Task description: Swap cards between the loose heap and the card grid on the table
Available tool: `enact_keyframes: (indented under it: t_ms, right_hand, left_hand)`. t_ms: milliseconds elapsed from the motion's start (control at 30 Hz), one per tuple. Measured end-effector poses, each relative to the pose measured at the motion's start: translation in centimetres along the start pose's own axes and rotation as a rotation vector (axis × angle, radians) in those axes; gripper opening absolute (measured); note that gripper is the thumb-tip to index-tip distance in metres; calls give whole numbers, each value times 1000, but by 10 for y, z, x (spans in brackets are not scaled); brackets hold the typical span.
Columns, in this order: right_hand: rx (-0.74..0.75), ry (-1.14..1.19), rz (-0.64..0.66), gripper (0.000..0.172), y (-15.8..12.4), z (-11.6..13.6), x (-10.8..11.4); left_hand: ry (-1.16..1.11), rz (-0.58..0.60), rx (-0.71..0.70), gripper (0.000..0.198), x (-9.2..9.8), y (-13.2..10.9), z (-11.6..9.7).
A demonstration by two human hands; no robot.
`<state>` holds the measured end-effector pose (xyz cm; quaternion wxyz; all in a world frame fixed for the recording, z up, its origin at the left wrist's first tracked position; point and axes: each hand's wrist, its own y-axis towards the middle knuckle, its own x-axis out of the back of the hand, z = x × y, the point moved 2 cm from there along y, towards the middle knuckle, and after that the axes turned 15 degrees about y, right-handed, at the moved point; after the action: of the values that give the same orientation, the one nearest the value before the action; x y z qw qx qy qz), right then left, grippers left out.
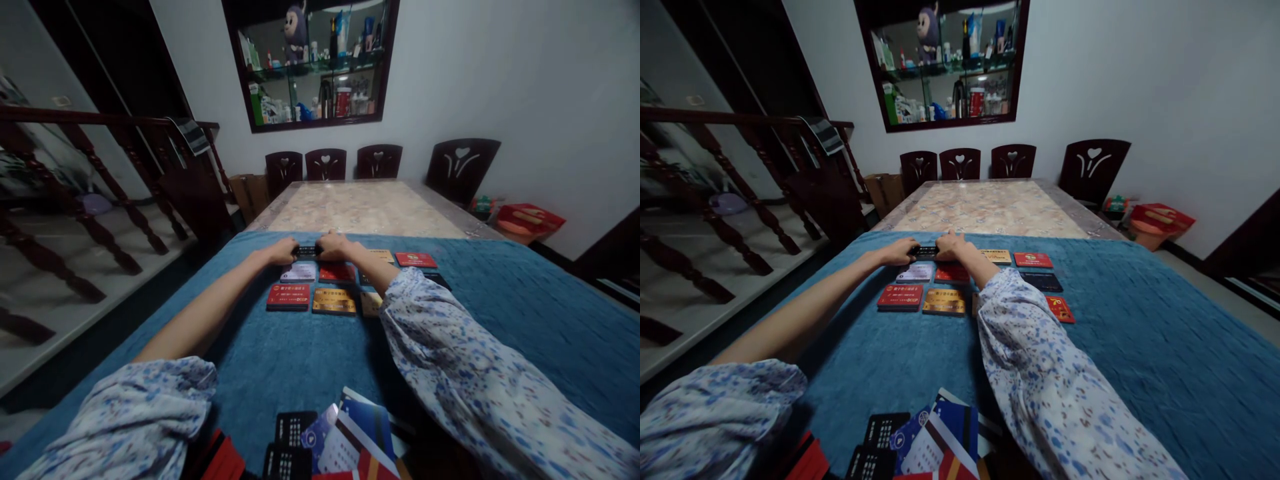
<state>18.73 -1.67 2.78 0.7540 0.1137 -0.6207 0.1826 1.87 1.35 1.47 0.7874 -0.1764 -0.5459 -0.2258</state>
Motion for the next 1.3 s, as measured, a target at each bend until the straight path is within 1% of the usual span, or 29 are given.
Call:
enact_keyframes:
  t_ms: [233,400,600,833,1000,1167,1300]
  right_hand:
    - [24,-14,8,42,3,0,-1]
    - [59,-27,-27,41,6,-4,-5]
    - [76,-39,-34,42,7,-6,-8]
    - [84,-38,-32,43,6,-6,-7]
    - [90,-19,-42,49,3,-8,-6]
    - [127,-12,-97,53,-3,-10,-3]
    - [158,-16,-143,54,-13,-6,2]
  left_hand:
    - [-15,-2,15,34,-3,0,2]
    - [-19,-2,8,36,-5,2,3]
    - [-85,-12,13,37,-11,6,8]
    - [-56,-30,7,51,-15,6,10]
    - [-90,-65,8,64,-16,3,12]
    - [-115,-81,47,71,-19,-3,17]
    - [-114,-138,65,73,-17,-12,21]
